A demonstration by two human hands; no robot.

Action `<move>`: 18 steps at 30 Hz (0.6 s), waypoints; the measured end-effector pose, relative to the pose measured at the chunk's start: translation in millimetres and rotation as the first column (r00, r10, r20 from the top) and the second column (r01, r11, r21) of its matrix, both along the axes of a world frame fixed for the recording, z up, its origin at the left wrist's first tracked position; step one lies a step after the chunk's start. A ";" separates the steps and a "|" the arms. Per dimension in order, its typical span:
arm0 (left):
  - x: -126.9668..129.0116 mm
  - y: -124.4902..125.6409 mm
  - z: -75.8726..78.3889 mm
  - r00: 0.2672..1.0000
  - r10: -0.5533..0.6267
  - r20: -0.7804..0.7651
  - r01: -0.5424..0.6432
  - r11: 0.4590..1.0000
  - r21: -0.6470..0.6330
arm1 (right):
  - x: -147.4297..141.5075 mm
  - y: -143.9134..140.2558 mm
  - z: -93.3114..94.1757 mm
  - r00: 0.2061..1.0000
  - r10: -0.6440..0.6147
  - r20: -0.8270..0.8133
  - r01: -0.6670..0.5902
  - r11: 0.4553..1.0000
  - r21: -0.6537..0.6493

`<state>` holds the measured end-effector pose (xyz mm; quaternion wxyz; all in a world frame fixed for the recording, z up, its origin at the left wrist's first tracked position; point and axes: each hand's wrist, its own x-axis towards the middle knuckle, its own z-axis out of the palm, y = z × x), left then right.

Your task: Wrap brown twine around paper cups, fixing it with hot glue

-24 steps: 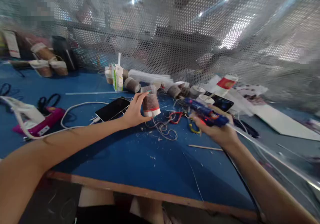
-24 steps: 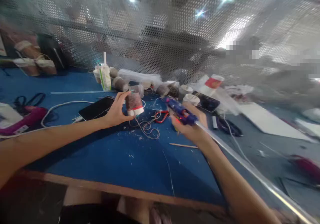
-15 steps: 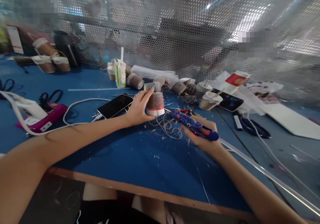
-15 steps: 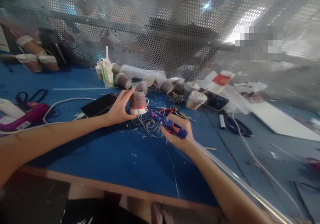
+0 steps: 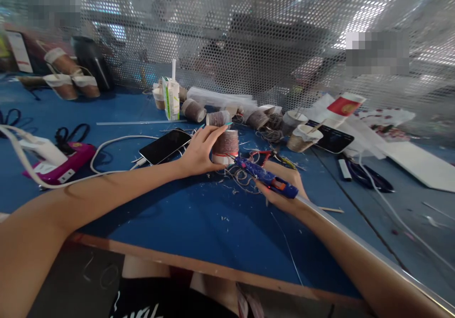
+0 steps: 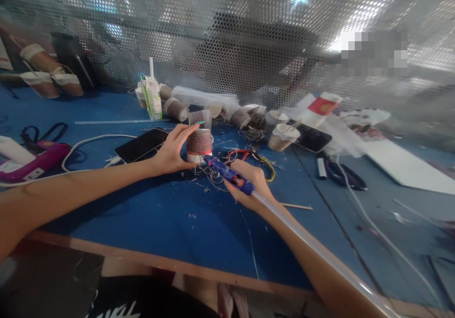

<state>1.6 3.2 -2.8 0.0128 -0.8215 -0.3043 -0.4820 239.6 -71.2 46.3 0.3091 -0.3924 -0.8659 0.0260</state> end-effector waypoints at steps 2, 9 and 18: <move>0.1 -0.2 0.3 1.000 0.001 0.002 -0.001 1.000 0.008 | -1.3 -1.0 0.4 1.000 -0.001 0.007 0.001 1.000 -0.002; 0.1 -0.9 1.3 1.000 -0.012 0.007 0.011 1.000 0.027 | 1.6 0.1 -0.6 1.000 -0.015 0.007 0.015 1.000 -0.004; -0.1 0.7 0.0 0.996 -0.064 0.062 0.062 0.997 0.040 | 4.0 0.4 0.7 0.998 -0.055 0.025 0.055 0.998 0.006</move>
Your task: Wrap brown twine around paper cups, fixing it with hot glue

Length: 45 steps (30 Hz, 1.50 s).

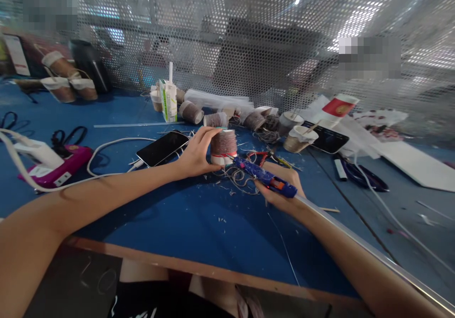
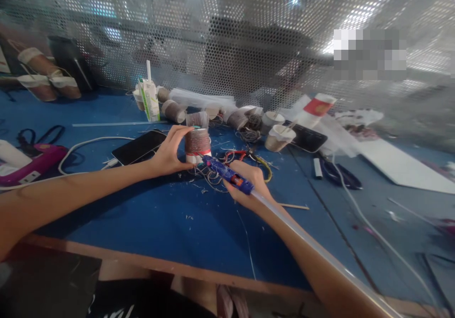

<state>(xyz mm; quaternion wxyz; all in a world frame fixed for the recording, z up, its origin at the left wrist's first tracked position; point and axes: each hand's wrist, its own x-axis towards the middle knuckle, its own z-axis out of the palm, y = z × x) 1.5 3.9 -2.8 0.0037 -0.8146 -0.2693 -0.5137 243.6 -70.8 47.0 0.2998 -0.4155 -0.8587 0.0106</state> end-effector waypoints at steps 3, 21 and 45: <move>0.7 -0.1 0.1 1.000 0.003 0.013 -0.003 1.000 0.009 | 2.6 1.2 -0.6 1.000 -0.017 0.000 0.017 1.000 0.013; 0.6 -0.2 0.7 0.999 0.021 0.043 -0.024 0.997 0.070 | 7.1 1.1 5.8 0.987 -0.159 -0.032 0.160 0.987 0.012; -1.8 3.6 -2.9 0.984 -0.130 0.125 0.123 0.990 0.069 | 37.3 20.3 7.8 0.992 -0.106 0.074 0.107 0.994 -0.007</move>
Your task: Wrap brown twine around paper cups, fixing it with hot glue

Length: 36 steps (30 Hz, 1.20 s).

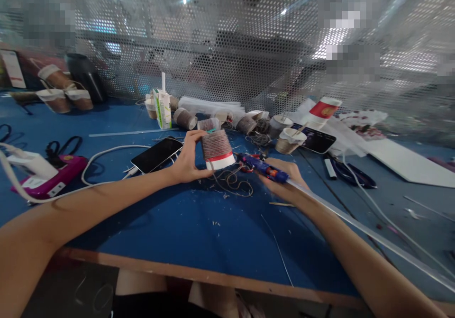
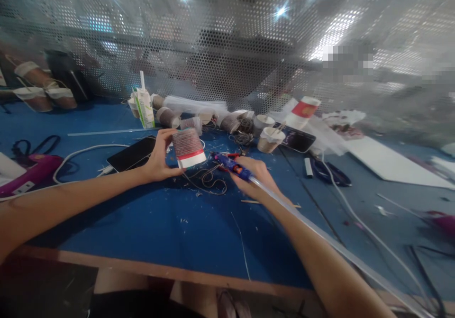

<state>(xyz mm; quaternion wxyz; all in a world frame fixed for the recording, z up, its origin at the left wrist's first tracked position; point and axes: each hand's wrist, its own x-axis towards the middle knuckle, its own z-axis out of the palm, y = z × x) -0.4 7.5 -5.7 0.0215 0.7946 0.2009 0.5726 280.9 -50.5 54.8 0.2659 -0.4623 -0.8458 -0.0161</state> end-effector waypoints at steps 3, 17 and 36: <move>0.1 -1.8 2.1 0.999 0.036 -0.008 -0.036 0.999 0.005 | 25.0 6.1 15.3 0.970 -0.095 0.223 0.092 0.996 0.023; 0.2 -3.7 3.2 0.990 0.136 -0.046 -0.137 0.990 -0.024 | 8.4 -13.2 48.2 0.995 -0.074 0.060 0.068 0.994 0.085; -2.2 -1.4 3.0 0.998 -0.041 -0.044 0.035 0.991 -0.132 | -44.6 0.5 20.4 0.430 -0.172 -0.886 -0.465 0.799 -0.381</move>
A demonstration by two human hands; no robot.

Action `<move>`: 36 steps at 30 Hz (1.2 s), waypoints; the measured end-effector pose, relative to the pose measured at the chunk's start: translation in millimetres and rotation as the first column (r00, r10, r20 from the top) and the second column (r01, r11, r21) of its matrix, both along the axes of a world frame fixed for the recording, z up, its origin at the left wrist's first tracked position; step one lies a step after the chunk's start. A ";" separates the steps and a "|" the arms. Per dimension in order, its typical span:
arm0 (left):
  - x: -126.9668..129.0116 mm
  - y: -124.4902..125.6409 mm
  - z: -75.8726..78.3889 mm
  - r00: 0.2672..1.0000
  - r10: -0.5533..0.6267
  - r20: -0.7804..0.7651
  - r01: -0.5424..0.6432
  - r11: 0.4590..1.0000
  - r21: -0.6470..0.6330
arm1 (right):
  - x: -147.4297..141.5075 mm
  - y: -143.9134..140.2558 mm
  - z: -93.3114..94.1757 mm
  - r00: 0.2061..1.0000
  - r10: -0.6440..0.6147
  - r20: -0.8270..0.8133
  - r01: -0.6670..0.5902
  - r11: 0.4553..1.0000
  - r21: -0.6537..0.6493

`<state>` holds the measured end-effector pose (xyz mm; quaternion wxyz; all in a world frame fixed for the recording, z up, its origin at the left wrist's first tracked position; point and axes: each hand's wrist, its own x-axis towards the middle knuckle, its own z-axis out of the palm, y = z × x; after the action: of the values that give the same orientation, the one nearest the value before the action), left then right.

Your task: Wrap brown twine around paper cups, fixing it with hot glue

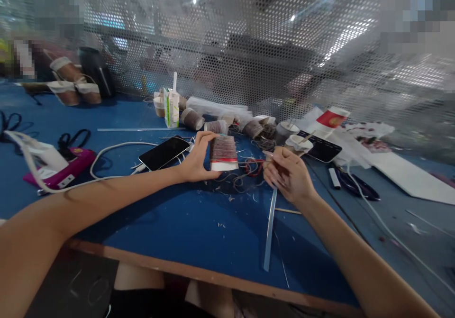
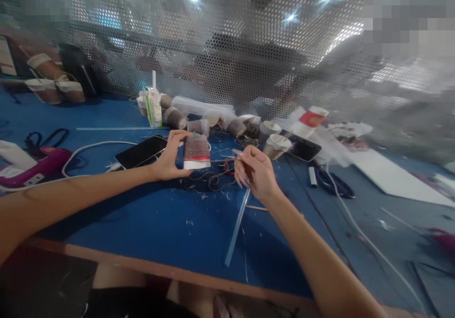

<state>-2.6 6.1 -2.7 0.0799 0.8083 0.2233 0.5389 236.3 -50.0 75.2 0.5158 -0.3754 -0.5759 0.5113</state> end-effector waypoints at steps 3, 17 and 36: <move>-2.2 2.7 -0.8 0.992 -0.121 0.035 0.122 0.991 -0.052 | 11.4 12.6 -10.6 0.982 -0.138 0.130 0.136 0.990 0.020; -0.6 1.3 1.5 0.999 -0.035 0.025 0.038 0.983 -0.177 | 9.5 -4.4 -15.9 0.764 -0.545 0.346 0.191 0.703 0.685; -1.6 0.4 3.9 0.998 -0.064 -0.008 0.063 0.994 -0.092 | -13.9 -5.5 -33.0 0.994 -0.110 -0.003 0.109 0.974 0.198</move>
<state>-4.2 6.5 1.1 0.1328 0.8133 0.2227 0.5208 222.4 -55.5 42.2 0.5757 -0.3553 -0.6044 0.4208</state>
